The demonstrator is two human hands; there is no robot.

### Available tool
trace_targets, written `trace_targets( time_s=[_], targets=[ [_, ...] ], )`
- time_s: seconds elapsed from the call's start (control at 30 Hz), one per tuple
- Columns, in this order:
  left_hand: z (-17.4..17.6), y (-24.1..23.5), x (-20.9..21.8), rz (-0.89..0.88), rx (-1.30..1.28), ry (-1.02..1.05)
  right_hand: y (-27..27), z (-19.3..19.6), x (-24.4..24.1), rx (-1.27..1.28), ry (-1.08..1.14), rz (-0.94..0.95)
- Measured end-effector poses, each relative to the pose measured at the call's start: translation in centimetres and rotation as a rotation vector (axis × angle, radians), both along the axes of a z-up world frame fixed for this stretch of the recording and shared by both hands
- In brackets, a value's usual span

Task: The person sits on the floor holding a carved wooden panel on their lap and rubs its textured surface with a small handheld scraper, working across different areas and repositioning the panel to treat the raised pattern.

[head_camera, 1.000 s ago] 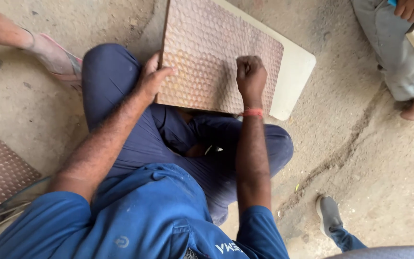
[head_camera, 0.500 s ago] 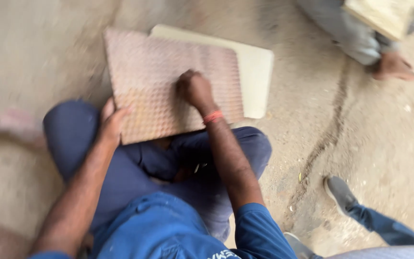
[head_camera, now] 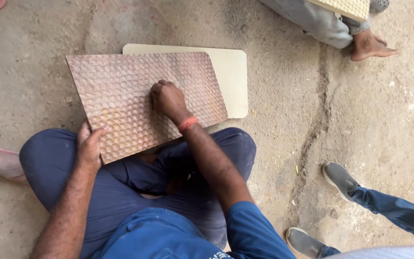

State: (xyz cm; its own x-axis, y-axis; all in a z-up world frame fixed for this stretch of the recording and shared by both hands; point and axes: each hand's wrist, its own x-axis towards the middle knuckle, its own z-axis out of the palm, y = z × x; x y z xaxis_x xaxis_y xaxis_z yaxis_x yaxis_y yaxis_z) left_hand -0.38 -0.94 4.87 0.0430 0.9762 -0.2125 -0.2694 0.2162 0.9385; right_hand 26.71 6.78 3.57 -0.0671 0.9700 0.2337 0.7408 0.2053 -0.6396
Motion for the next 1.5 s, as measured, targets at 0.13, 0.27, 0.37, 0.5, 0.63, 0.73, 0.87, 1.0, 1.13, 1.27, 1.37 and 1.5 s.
trace_targets(
  time_s=[0.13, 0.27, 0.37, 0.5, 0.63, 0.73, 0.87, 1.0, 1.13, 1.27, 1.37, 1.5],
  targets=[
    [0.2, 0.3, 0.3, 0.007, -0.004, 0.001, -1.0, 0.4, -1.3, 0.112, 0.073, -0.130],
    [0.3, 0.4, 0.2, 0.007, -0.008, 0.006, -0.3, 0.0, -1.1, 0.104, 0.088, -0.167],
    [0.3, 0.6, 0.1, 0.009, -0.036, 0.029, 0.7, 0.1, -0.3, -0.020, 0.045, -0.110],
    [0.3, 0.6, 0.1, 0.012, -0.047, 0.025, 0.7, 0.2, 0.0, -0.112, -0.004, -0.016],
    [-1.1, 0.9, -0.6, 0.019, -0.045, 0.030, -0.5, -0.5, -1.0, -0.002, 0.023, -0.095],
    [-0.3, 0.5, -0.1, 0.010, -0.029, 0.021, -0.9, 0.0, -1.3, 0.079, 0.076, -0.164],
    [-0.1, 0.8, 0.1, 0.010, -0.010, -0.003, -0.4, 0.2, -1.4, 0.108, 0.078, -0.165],
    [-0.7, 0.9, -0.1, 0.023, -0.027, -0.024, -0.4, 0.0, -1.3, 0.052, 0.086, -0.165],
    [-0.9, 1.1, -0.2, 0.027, -0.029, -0.036, -0.1, -0.2, -1.2, 0.030, 0.085, -0.157],
    [-1.4, 0.9, -0.6, 0.023, -0.036, -0.023, -0.3, 0.4, -1.1, 0.031, 0.092, -0.168],
    [-0.8, 0.9, -0.5, 0.023, -0.061, 0.009, -0.5, 0.5, -1.3, -0.028, 0.092, -0.166],
    [-0.8, 1.0, -0.5, 0.020, -0.077, 0.008, -0.4, 0.5, -1.3, -0.048, 0.079, -0.156]
  ],
)
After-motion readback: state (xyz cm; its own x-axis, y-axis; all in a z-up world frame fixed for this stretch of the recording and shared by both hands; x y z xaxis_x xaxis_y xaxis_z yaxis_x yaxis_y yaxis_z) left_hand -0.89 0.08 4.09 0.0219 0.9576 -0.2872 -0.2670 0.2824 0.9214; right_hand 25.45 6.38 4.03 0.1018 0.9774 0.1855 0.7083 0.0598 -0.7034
